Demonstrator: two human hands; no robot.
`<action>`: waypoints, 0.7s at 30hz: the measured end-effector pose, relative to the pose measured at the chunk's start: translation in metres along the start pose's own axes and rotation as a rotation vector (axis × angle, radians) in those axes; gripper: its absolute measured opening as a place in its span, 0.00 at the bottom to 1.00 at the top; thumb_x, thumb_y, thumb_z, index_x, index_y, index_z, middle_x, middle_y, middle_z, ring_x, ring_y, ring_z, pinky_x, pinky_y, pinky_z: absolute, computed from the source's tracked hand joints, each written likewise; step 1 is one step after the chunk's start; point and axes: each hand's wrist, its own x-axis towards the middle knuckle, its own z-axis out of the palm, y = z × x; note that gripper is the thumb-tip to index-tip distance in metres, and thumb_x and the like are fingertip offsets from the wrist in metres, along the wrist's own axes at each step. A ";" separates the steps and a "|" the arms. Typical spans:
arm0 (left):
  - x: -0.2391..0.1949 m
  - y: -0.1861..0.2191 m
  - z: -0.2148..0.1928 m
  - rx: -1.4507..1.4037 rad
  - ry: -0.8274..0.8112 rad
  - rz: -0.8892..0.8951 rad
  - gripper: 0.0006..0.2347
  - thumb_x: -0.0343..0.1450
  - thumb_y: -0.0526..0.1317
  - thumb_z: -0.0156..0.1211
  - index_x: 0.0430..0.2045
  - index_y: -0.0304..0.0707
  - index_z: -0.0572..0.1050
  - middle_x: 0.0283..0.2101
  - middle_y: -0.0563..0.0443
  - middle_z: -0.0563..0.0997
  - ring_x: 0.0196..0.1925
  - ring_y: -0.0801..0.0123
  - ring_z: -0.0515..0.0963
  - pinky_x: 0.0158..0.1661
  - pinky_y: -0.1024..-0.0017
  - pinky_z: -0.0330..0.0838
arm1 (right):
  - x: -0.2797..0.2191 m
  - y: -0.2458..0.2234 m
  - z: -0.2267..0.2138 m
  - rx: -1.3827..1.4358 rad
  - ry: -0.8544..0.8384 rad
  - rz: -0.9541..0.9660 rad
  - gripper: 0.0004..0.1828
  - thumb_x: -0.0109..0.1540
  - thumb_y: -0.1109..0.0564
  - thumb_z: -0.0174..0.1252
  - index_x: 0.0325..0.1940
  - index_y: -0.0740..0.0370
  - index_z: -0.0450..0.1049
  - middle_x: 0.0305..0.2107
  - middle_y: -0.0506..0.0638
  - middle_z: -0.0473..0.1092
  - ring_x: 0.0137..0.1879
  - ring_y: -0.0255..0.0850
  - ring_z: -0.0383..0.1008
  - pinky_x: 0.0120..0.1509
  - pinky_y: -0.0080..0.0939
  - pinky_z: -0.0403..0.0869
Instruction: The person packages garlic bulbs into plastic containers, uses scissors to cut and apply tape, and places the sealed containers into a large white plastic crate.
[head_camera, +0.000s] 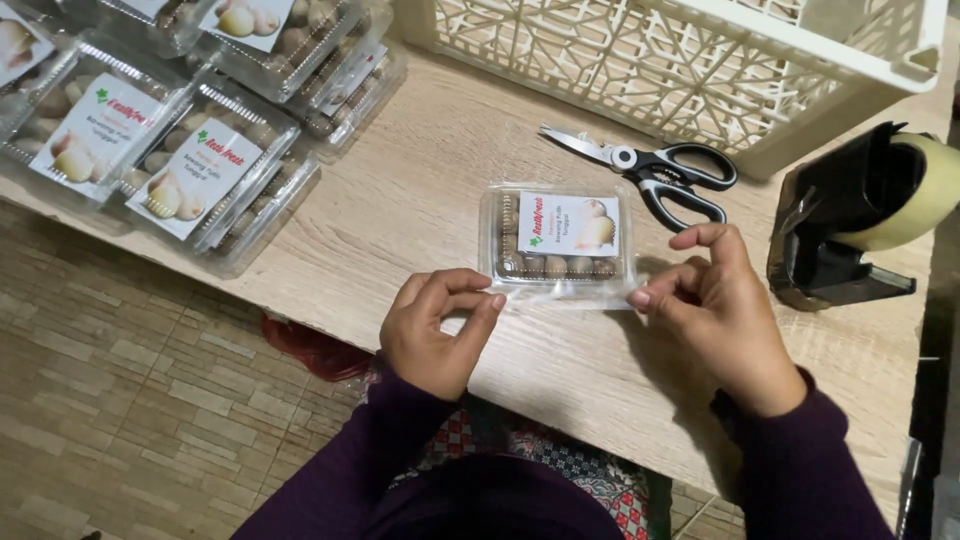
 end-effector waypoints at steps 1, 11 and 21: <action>-0.001 0.002 0.001 -0.004 -0.004 0.000 0.07 0.67 0.42 0.69 0.35 0.48 0.81 0.38 0.53 0.81 0.34 0.77 0.88 0.42 0.79 0.82 | 0.000 -0.008 0.000 -0.002 0.005 0.002 0.29 0.59 0.70 0.64 0.57 0.57 0.56 0.25 0.52 0.75 0.30 0.38 0.75 0.32 0.35 0.74; 0.002 -0.006 0.004 0.165 0.168 0.396 0.04 0.68 0.36 0.68 0.25 0.37 0.80 0.27 0.56 0.84 0.31 0.68 0.77 0.28 0.74 0.75 | 0.000 -0.007 0.010 -0.257 0.024 -0.035 0.28 0.58 0.67 0.67 0.53 0.58 0.57 0.26 0.50 0.79 0.36 0.38 0.82 0.41 0.35 0.76; 0.005 -0.004 -0.002 0.178 0.042 0.360 0.01 0.72 0.38 0.64 0.33 0.45 0.81 0.26 0.62 0.82 0.33 0.67 0.76 0.29 0.74 0.73 | -0.002 -0.005 0.016 -0.305 0.068 -0.048 0.24 0.59 0.68 0.64 0.50 0.61 0.57 0.30 0.56 0.80 0.40 0.41 0.86 0.45 0.35 0.80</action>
